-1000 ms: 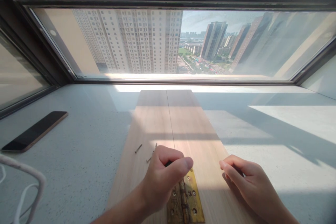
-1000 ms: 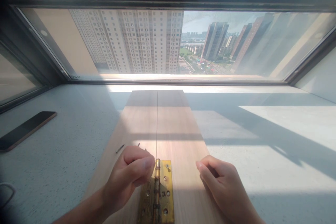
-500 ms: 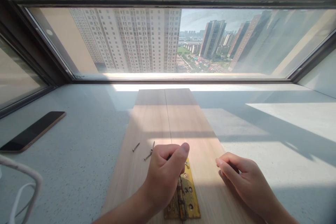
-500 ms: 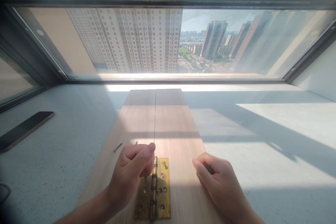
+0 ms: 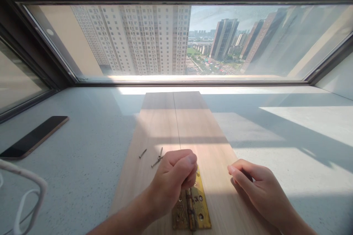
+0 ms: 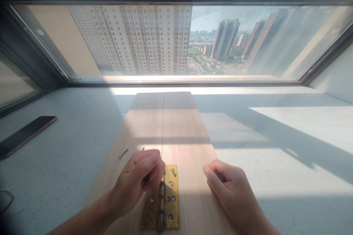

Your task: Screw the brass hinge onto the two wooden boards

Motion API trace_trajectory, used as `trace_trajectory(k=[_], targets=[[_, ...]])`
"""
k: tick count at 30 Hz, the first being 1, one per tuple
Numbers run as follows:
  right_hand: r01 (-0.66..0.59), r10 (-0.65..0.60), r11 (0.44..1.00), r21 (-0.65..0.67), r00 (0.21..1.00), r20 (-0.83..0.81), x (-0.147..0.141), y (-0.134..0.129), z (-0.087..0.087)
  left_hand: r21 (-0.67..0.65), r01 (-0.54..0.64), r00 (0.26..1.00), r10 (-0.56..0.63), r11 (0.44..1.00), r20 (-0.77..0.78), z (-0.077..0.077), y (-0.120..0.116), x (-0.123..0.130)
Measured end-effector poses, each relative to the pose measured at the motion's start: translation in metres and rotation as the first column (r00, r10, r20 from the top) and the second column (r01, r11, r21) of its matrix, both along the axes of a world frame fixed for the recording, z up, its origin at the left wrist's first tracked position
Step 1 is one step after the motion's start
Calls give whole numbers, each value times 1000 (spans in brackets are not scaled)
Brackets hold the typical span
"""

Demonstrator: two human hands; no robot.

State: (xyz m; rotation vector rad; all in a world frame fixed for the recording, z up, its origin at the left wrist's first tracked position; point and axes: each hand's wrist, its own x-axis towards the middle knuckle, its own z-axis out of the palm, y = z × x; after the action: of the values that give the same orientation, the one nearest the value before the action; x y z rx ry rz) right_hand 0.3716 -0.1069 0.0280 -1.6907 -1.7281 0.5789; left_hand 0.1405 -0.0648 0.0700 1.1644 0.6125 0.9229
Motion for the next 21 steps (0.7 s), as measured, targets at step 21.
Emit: trace_trajectory(k=[21], targets=[[5,-5,1000,6,1000,9,1,1,-1,64,12,998,-7,998,-70,9,-2,-8]])
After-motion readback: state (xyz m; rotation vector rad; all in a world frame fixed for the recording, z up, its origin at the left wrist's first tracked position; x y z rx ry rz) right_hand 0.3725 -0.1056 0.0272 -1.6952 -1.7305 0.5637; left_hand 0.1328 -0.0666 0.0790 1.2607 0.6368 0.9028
